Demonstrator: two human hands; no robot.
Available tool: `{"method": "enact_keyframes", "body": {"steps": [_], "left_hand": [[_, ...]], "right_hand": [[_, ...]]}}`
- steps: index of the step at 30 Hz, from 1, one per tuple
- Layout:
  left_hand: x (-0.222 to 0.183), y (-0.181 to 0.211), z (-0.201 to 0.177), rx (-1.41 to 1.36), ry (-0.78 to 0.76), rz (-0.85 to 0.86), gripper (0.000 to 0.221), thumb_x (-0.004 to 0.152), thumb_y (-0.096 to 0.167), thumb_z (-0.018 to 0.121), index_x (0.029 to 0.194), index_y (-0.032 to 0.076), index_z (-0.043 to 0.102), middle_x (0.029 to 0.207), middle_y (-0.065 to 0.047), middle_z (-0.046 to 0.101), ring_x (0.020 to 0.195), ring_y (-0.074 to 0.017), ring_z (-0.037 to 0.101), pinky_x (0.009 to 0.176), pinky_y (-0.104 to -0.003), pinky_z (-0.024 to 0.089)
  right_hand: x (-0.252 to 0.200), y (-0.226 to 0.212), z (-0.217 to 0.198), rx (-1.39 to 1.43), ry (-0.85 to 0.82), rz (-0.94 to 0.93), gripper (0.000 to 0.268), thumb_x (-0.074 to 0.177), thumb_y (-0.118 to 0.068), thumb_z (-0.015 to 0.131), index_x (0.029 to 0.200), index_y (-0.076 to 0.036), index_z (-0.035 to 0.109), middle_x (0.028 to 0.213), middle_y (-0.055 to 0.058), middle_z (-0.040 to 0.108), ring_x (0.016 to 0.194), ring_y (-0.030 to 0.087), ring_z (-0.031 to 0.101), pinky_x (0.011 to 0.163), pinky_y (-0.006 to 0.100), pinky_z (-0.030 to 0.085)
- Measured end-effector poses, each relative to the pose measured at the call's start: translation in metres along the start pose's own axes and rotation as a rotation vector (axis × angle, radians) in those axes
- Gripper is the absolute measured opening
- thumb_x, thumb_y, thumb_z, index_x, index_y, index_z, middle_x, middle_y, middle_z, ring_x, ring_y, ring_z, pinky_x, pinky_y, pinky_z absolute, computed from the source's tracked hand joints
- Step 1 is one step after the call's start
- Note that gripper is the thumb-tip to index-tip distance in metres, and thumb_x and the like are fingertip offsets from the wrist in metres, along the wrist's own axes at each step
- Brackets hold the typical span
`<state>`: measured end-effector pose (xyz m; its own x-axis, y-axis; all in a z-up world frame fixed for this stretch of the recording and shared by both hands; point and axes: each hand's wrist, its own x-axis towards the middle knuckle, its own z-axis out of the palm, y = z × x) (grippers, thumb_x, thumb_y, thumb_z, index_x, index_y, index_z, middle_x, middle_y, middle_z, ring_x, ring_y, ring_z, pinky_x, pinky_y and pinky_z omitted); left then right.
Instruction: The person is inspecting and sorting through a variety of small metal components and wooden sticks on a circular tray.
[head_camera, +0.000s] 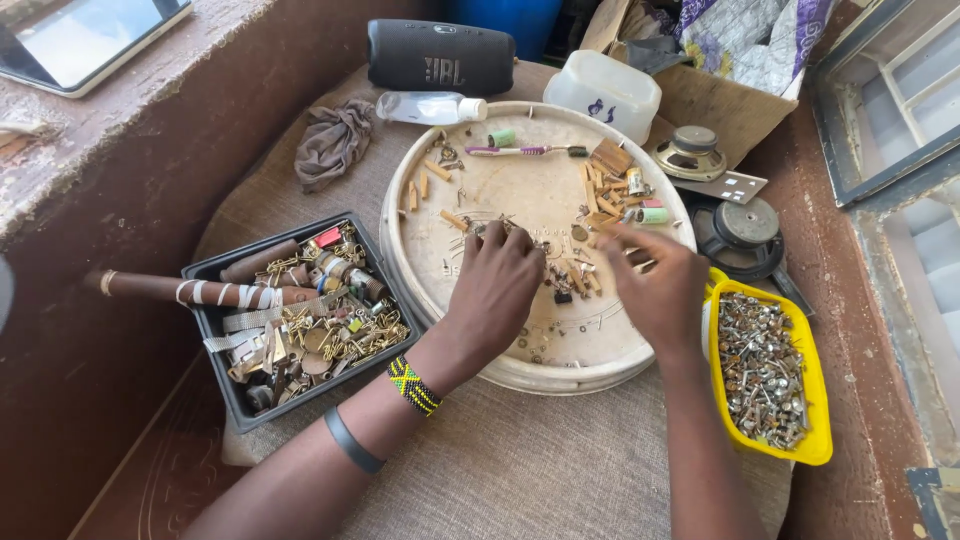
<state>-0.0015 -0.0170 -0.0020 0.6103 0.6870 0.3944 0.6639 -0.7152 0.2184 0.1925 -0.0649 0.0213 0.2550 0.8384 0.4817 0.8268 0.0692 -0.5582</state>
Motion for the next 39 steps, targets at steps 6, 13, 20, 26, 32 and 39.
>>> {"method": "enact_keyframes", "body": {"steps": [6,13,20,26,32,39], "left_hand": [[0.002,0.002,-0.001,0.065,-0.045,-0.021,0.021,0.087,0.0,0.071,0.105,0.005,0.079,0.105,-0.016,0.067,0.1,-0.0261,0.049,0.081,-0.04,0.045],[0.007,-0.002,0.004,0.044,-0.06,-0.064,0.021,0.09,-0.001,0.066,0.108,0.003,0.076,0.1,-0.015,0.066,0.098,-0.0265,0.05,0.081,-0.04,0.045],[0.009,-0.005,0.011,-0.026,-0.018,-0.049,0.022,0.087,-0.002,0.063,0.108,0.004,0.07,0.094,-0.015,0.066,0.095,-0.0284,0.058,0.076,-0.041,0.047],[0.012,-0.009,0.008,-0.062,0.048,-0.077,0.014,0.092,0.002,0.058,0.103,0.01,0.062,0.086,-0.011,0.069,0.09,-0.0284,0.065,0.075,-0.04,0.048],[0.013,-0.008,-0.001,-0.09,0.075,-0.129,0.011,0.092,0.008,0.064,0.101,0.013,0.059,0.085,-0.011,0.069,0.089,-0.0299,0.067,0.076,-0.041,0.049],[0.011,-0.009,-0.003,-0.127,0.101,-0.14,0.01,0.094,0.011,0.063,0.101,0.013,0.057,0.084,-0.012,0.069,0.09,-0.0323,0.068,0.078,-0.042,0.049]], "right_hand": [[-0.001,-0.012,-0.001,-0.159,0.139,-0.046,0.047,0.096,-0.002,0.072,0.138,0.014,0.06,0.124,0.033,0.069,0.087,0.035,0.075,0.088,0.054,0.054],[-0.003,0.003,0.006,-0.162,0.007,-0.192,0.02,0.09,-0.011,0.079,0.107,-0.02,0.082,0.102,0.0,0.078,0.071,0.016,0.069,0.065,0.03,0.052],[-0.004,-0.024,-0.006,-0.098,-0.388,-0.107,0.024,0.082,-0.016,0.084,0.105,-0.019,0.083,0.101,0.01,0.078,0.077,0.025,0.067,0.074,0.042,0.055],[-0.004,-0.039,-0.01,-0.108,-0.476,-0.052,0.016,0.082,-0.021,0.085,0.097,-0.018,0.085,0.101,0.012,0.076,0.089,0.032,0.069,0.081,0.047,0.055],[-0.003,-0.028,-0.014,-0.091,-0.457,-0.056,0.018,0.08,-0.026,0.088,0.094,-0.016,0.083,0.09,0.008,0.076,0.077,0.022,0.068,0.073,0.04,0.054],[-0.001,-0.028,-0.013,-0.029,-0.372,-0.031,0.013,0.083,-0.02,0.087,0.089,-0.012,0.08,0.08,0.011,0.079,0.075,0.021,0.076,0.066,0.032,0.057]]}}
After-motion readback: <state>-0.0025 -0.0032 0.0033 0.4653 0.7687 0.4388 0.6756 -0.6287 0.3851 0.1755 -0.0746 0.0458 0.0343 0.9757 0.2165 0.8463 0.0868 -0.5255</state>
